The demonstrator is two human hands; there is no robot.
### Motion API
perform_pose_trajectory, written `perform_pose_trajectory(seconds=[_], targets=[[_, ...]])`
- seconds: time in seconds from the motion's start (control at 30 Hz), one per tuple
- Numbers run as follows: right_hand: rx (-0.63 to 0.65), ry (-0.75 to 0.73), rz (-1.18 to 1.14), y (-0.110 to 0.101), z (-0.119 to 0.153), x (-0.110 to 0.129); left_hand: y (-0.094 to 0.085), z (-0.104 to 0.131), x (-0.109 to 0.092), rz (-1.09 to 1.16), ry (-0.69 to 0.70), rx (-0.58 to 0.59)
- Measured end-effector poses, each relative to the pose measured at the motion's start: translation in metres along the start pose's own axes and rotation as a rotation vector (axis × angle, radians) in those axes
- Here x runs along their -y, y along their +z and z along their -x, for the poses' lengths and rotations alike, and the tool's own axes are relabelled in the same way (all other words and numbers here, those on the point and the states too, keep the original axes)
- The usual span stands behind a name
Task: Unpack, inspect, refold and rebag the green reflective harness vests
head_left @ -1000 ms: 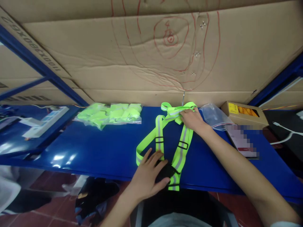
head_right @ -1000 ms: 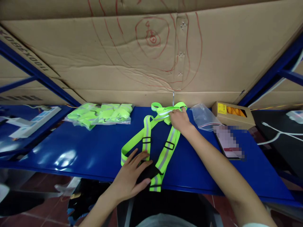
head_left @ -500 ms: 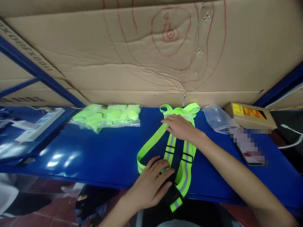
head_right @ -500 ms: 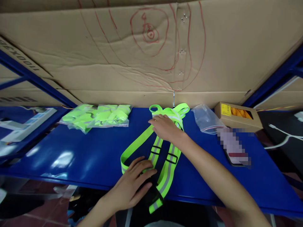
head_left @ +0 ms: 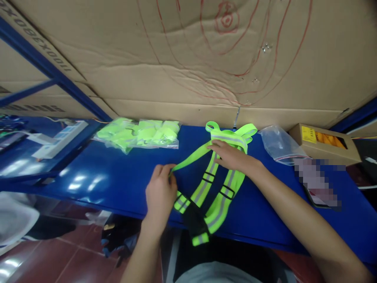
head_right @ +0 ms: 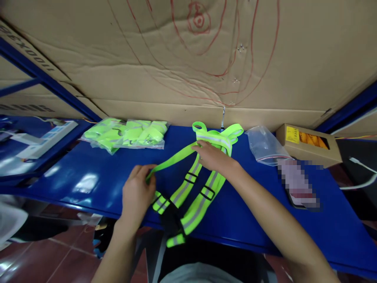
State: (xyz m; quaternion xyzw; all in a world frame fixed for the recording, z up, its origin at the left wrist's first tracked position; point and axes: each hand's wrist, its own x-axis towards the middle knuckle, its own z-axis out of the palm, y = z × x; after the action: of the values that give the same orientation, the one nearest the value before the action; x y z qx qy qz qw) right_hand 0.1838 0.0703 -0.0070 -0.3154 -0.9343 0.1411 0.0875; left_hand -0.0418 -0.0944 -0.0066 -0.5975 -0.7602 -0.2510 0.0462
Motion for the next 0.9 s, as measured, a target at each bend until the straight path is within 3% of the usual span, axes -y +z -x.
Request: perform_pose_trajectory(seconds=[0.1, 0.2, 0.27, 0.57, 0.73, 0.9], targets=[[-0.017, -0.017, 0.003, -0.003, -0.001, 0.005, -0.004, -0.006, -0.001, -0.097, 0.112, -0.081], [-0.074, -0.064, 0.022, -0.004, -0.003, 0.01, -0.001, 0.004, -0.002, -0.101, 0.446, 0.07], [-0.112, -0.047, 0.095, -0.002, -0.005, 0.01, 0.0, 0.013, -0.002, -0.061, 0.581, 0.171], [-0.085, -0.177, 0.463, -0.002, -0.023, 0.016, -0.008, 0.036, 0.004, 0.02, 0.505, 0.241], [-0.109, -0.097, 0.522, -0.024, -0.039, 0.011, -0.003, 0.046, 0.008, 0.007, 0.474, 0.256], [-0.169, 0.135, 0.486, -0.039, -0.062, 0.003, 0.003, 0.05, 0.007, 0.033, 0.436, 0.23]])
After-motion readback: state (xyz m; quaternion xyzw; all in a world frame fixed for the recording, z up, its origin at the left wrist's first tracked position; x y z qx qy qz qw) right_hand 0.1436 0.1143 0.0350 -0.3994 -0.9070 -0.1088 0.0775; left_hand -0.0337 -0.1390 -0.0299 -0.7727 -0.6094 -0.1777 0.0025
